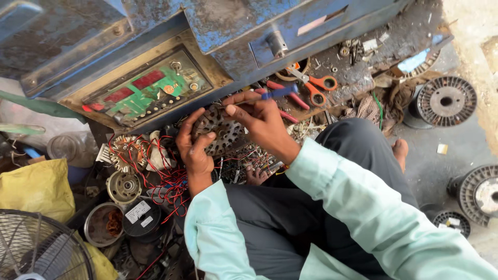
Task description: The person uses a screwdriver and a blue tool to manipulate wires and components on an electric fan stator.
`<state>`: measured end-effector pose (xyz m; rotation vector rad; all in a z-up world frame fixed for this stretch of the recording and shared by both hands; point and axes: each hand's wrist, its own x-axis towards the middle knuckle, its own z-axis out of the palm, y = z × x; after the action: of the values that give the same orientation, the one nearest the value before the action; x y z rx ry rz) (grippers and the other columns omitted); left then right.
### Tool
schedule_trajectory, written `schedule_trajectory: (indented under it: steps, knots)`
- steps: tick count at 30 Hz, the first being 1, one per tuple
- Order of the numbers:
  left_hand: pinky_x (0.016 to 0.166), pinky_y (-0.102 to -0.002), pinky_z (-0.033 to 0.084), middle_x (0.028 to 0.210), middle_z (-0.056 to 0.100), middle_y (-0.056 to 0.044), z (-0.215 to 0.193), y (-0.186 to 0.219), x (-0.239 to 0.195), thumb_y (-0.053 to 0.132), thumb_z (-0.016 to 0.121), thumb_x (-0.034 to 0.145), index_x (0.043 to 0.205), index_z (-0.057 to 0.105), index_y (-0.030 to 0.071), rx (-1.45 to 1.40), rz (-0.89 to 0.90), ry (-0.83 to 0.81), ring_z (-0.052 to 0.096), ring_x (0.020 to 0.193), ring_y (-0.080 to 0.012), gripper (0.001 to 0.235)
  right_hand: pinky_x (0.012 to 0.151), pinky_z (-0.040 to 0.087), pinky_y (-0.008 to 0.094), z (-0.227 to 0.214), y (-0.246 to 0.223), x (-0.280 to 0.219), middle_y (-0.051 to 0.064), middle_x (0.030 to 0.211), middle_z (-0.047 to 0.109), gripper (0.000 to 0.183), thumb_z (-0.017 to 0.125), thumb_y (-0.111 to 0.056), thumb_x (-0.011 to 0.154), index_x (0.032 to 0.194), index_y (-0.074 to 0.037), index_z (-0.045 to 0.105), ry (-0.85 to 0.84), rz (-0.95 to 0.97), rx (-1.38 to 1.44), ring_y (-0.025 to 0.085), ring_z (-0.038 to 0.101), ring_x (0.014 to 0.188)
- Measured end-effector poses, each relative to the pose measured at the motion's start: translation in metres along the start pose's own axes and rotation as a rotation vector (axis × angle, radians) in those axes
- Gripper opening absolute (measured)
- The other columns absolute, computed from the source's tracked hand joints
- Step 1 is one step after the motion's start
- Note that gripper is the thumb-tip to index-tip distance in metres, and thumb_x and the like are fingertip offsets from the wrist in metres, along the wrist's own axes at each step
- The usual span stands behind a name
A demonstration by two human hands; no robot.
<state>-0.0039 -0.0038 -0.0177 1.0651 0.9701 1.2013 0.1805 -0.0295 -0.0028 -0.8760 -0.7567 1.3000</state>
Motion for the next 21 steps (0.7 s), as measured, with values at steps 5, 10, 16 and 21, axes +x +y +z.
schedule_trajectory:
  steps: [5,10,16,21]
  knots:
    - [0.104,-0.033,0.050,0.120,0.069,-0.010,-0.006,0.009,0.002,-0.003,0.065,0.077,0.131,0.065,0.000,0.157,0.011,-0.057,0.065,0.111,-0.0200,0.054,0.088,0.059,0.030,-0.002,-0.004,-0.003,0.007,0.111,0.068,0.017,0.073,-0.003,0.100,0.116,0.002,0.068,-0.039,-0.173,-0.230,0.015,0.068,0.103]
    - [0.102,-0.032,0.051,0.123,0.066,-0.008,0.002,0.020,0.000,0.002,0.066,0.090,0.128,0.064,0.002,0.457,0.200,-0.080,0.063,0.112,-0.0170,0.039,0.084,0.060,0.028,0.006,0.011,-0.002,0.004,0.100,0.073,0.022,0.075,-0.005,0.094,0.112,0.001,0.064,0.016,-0.028,-0.172,0.011,0.073,0.096]
    - [0.098,-0.031,0.053,0.119,0.067,-0.006,0.004,0.013,0.001,0.010,0.079,0.095,0.126,0.066,0.002,0.435,0.245,-0.054,0.066,0.108,-0.0148,0.035,0.078,0.057,0.033,0.010,-0.006,0.000,0.009,0.098,0.073,0.015,0.081,-0.006,0.092,0.103,-0.005,0.071,-0.010,-0.357,-0.598,0.020,0.070,0.091]
    - [0.099,-0.029,0.054,0.120,0.069,-0.005,0.002,0.005,0.001,0.010,0.083,0.093,0.125,0.066,0.003,0.345,0.205,-0.031,0.066,0.109,-0.0135,0.037,0.079,0.053,0.038,0.009,-0.035,0.009,0.011,0.096,0.071,0.011,0.074,-0.009,0.096,0.105,-0.004,0.071,-0.220,-0.366,-0.720,0.029,0.069,0.089]
